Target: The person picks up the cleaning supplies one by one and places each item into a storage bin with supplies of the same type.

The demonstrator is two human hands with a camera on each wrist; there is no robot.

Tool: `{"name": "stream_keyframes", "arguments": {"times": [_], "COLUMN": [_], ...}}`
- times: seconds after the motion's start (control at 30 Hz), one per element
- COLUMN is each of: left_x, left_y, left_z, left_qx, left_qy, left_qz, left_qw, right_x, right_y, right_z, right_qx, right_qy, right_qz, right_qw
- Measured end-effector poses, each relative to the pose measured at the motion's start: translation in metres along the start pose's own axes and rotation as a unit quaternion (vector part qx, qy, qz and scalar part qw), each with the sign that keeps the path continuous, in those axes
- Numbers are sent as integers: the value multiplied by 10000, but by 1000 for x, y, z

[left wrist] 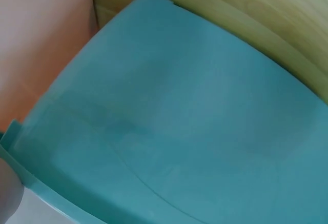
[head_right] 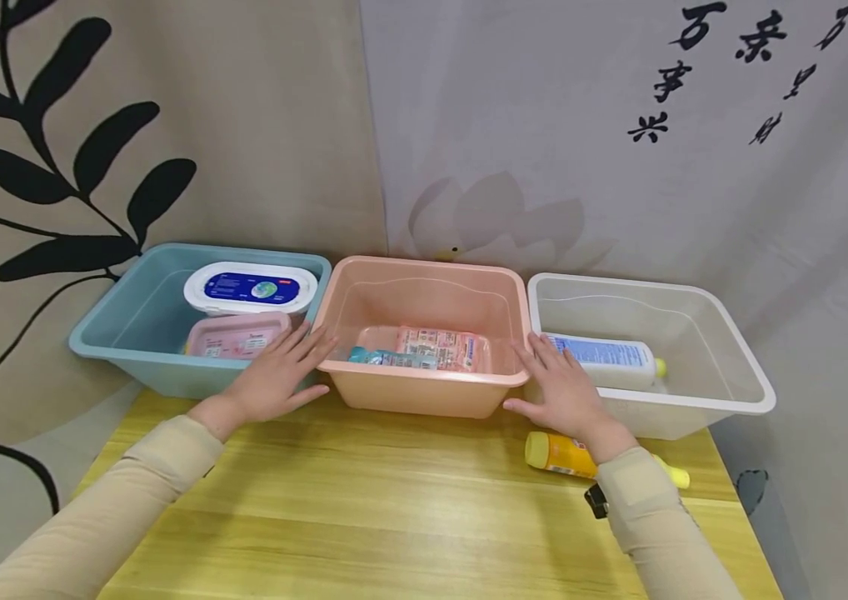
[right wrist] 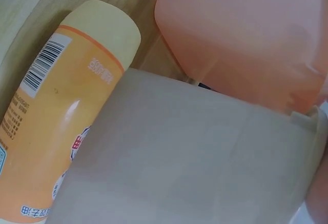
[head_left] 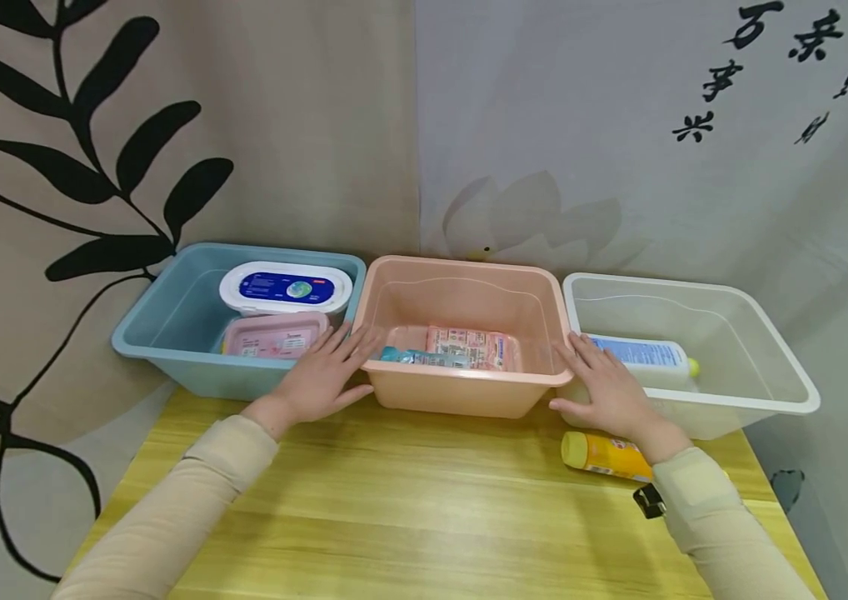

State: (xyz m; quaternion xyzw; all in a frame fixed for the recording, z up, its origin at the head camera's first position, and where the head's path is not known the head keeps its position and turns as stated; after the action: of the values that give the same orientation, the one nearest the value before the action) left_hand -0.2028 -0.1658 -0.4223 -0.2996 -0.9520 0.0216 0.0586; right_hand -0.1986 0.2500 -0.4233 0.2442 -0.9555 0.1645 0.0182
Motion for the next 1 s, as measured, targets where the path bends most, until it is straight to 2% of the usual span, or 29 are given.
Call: {"name": "stream_keyframes", "arguments": {"times": [0.27,0.7,1.0], "left_x": [2,-1,1], "left_y": [1,-3,0], "left_z": [2,3,3], "left_qx": [72,192,202], "left_qy": [-17,-83,-129], "left_qz": [19,21,20], "left_qw": [10000,9998,9997], "right_x": [-20,-60,-88], "right_y": [7,27,37], "right_z": [-5,-6,-7], "right_qx": [187,-220,-185], "right_qy": [365,1015,1366], "right_qz": [-179,-549,-734], "right_qw": [9990,9931,9877]}}
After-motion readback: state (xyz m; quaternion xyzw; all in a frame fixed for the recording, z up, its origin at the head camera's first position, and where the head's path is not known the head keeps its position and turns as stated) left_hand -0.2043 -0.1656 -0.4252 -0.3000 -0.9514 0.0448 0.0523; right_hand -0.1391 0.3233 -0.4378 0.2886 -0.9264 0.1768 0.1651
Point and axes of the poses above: each hand's wrist, its own x-axis towards the middle knuckle, its own z-axis out of the palm, y = z × x, the point moved 2 cm from there along x, towards the middle knuckle, and after that the axes turned 7 degrees about x, right-handed, at the moved point
